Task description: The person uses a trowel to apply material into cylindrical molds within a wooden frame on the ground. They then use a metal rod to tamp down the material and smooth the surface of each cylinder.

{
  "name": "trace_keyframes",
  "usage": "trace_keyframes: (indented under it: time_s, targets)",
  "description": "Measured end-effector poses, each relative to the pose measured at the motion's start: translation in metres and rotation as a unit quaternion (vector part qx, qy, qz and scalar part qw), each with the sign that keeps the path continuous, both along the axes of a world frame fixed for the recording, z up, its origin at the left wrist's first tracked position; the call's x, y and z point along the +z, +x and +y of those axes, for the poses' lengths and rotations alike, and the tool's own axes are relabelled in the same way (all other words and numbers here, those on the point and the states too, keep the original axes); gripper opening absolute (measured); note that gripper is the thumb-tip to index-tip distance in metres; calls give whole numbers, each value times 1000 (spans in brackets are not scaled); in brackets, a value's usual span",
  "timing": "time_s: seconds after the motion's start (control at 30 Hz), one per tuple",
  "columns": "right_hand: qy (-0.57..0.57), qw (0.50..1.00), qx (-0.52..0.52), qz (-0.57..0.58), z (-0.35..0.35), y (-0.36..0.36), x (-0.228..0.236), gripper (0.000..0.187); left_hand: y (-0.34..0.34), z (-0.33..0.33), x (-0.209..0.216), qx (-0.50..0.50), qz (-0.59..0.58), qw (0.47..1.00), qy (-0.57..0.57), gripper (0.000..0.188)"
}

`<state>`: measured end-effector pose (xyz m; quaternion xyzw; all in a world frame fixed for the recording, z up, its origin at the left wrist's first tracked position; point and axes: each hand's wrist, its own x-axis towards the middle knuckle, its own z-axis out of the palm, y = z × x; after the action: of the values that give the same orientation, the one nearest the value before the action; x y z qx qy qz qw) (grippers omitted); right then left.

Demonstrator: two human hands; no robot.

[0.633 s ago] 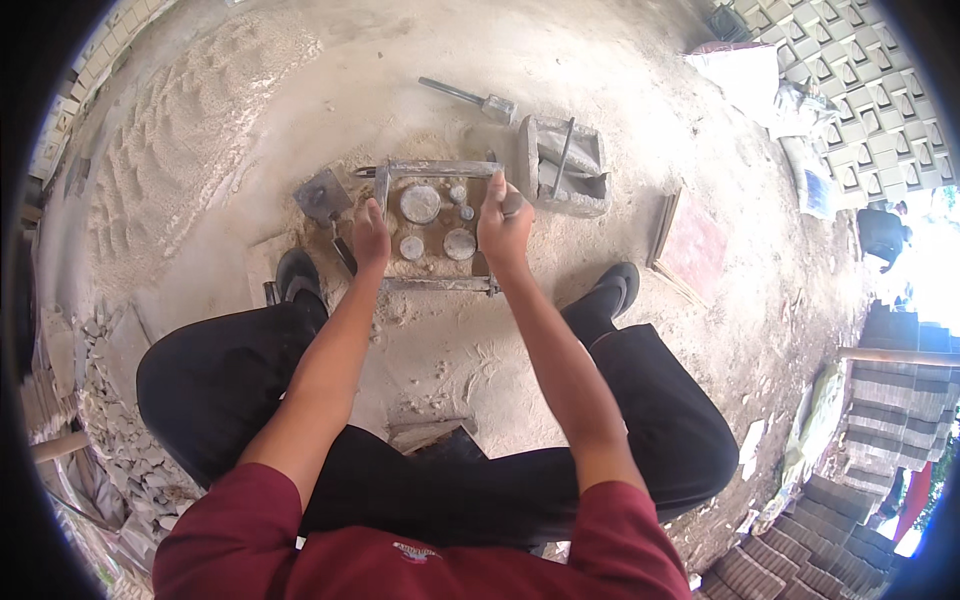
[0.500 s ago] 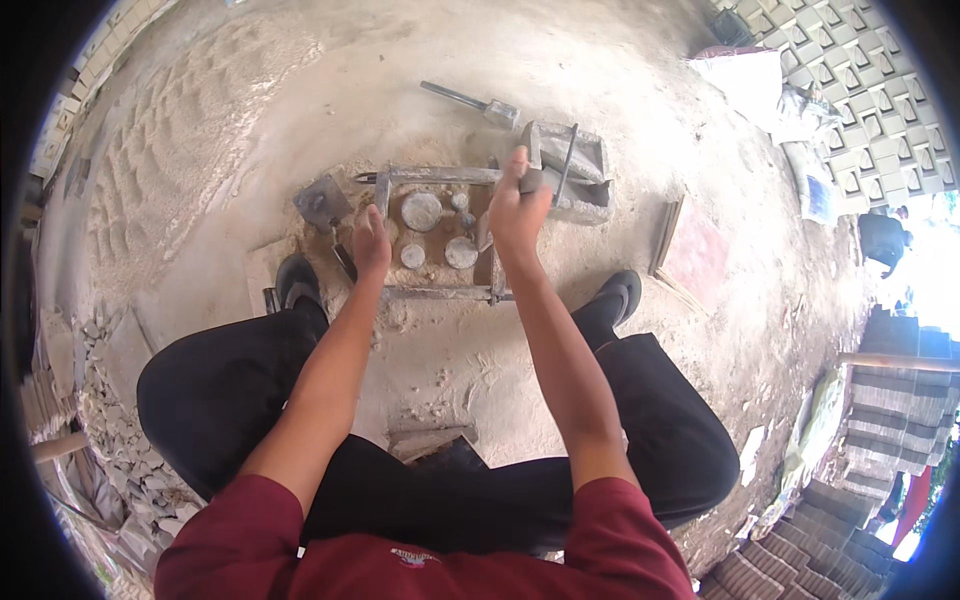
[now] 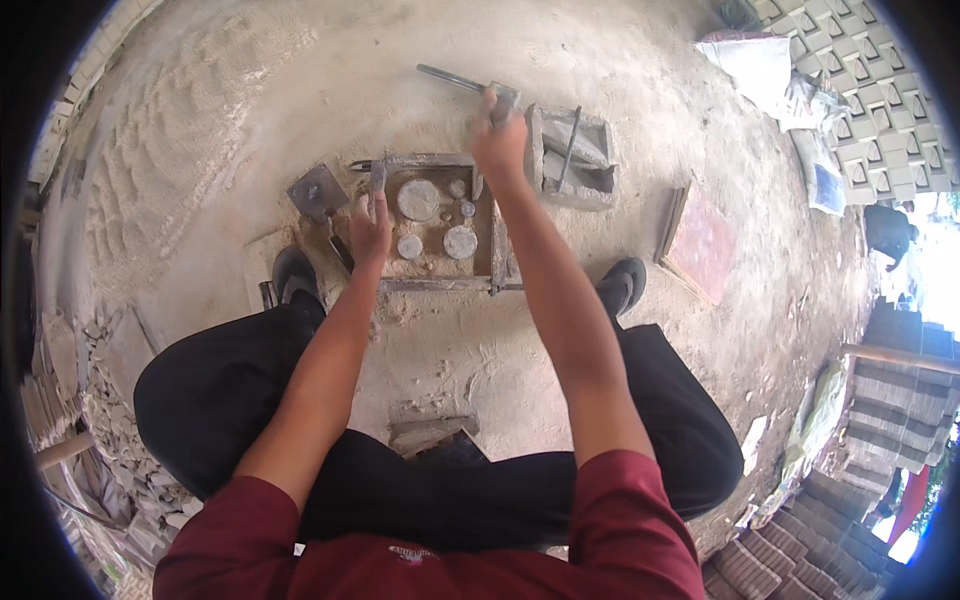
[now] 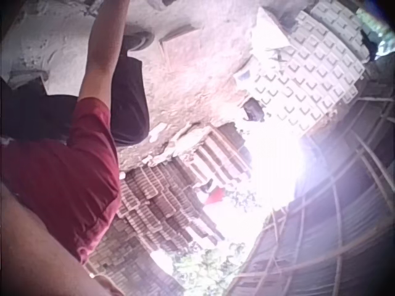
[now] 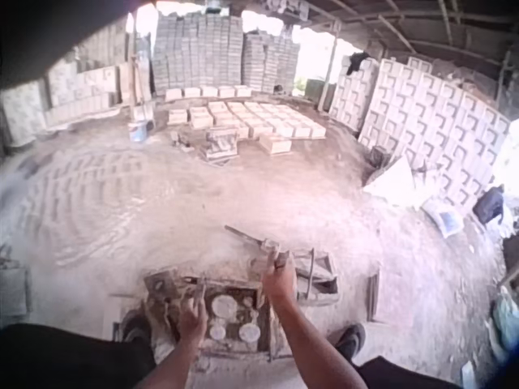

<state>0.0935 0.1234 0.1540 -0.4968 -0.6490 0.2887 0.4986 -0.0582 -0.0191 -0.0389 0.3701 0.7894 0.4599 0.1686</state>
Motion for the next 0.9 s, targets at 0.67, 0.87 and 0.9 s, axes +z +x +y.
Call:
trace_keyframes:
  time_s: [0.67,0.87,0.9]
  targets:
    - [199,978,-63,-18,-15,40,-35,49,7,0,5,-7,-28,1000,-4,68]
    - [64,998,-5,-10,-18,32,-31,45,20,10,9,7,13,1000,2,68]
    - [15,998,21,-64,-15,31,-23,45,20,6,10,9,22,1000,11,69]
